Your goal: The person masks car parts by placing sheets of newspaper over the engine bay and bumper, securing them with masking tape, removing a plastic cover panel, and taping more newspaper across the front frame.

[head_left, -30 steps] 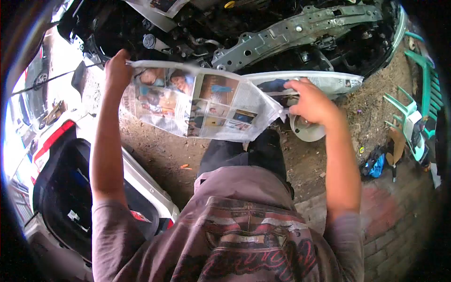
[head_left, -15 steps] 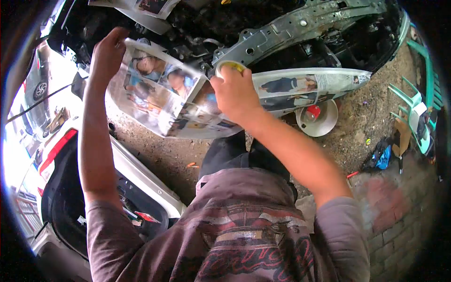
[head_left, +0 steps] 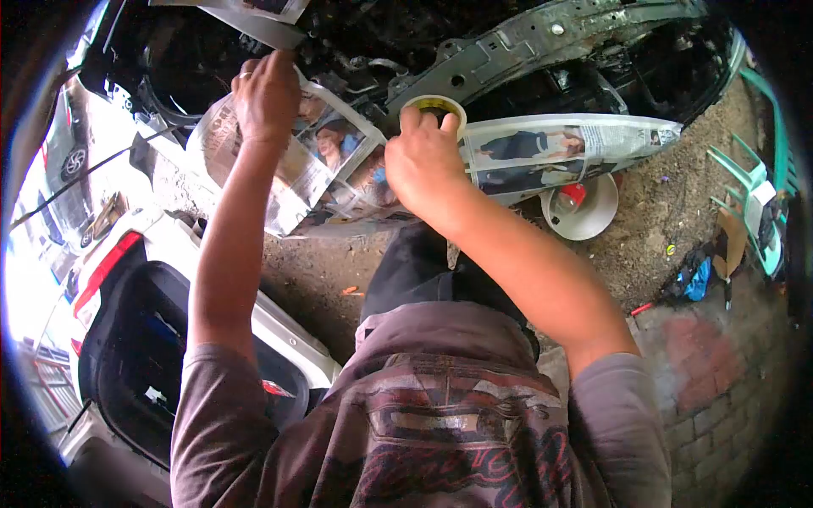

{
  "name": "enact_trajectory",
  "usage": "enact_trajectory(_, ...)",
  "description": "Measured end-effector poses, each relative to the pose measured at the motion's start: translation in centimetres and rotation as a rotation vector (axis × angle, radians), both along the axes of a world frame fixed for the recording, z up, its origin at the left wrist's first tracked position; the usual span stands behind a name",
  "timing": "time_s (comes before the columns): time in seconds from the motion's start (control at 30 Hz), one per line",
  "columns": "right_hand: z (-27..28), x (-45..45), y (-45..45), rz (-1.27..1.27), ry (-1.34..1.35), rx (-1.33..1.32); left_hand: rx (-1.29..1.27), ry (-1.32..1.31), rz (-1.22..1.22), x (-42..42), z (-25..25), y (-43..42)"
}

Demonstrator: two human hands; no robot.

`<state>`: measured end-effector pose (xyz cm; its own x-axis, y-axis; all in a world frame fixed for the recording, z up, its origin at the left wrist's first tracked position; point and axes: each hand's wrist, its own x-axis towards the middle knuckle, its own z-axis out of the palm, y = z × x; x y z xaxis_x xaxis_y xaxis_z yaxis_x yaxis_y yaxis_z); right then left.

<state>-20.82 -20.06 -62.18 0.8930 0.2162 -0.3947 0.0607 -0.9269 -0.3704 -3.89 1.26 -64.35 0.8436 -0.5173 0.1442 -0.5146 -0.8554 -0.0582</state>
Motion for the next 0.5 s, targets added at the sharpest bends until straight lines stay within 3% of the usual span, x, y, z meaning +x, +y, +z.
enact_trajectory(0.23, 0.7, 1.1, 0.7, 0.090, 0.136, -0.120, 0.058, -0.057, -0.067, 0.5, -3.1, -1.5)
enact_trajectory(0.37, 0.7, 1.0, 1.1, 0.070, 0.054, -0.180, -0.028, 0.017, -0.326, -1.7, -4.1, -1.9)
enact_trajectory(0.43, 0.8, 1.2, 1.2, 0.097, 0.115, -0.170, 0.151, 0.094, -0.346, -0.3, -5.4, -2.8)
enact_trajectory(0.5, 0.8, 1.5, 1.3, 0.123, 0.156, -0.189, 0.043, 0.119, -0.343, 1.3, -6.5, -3.9)
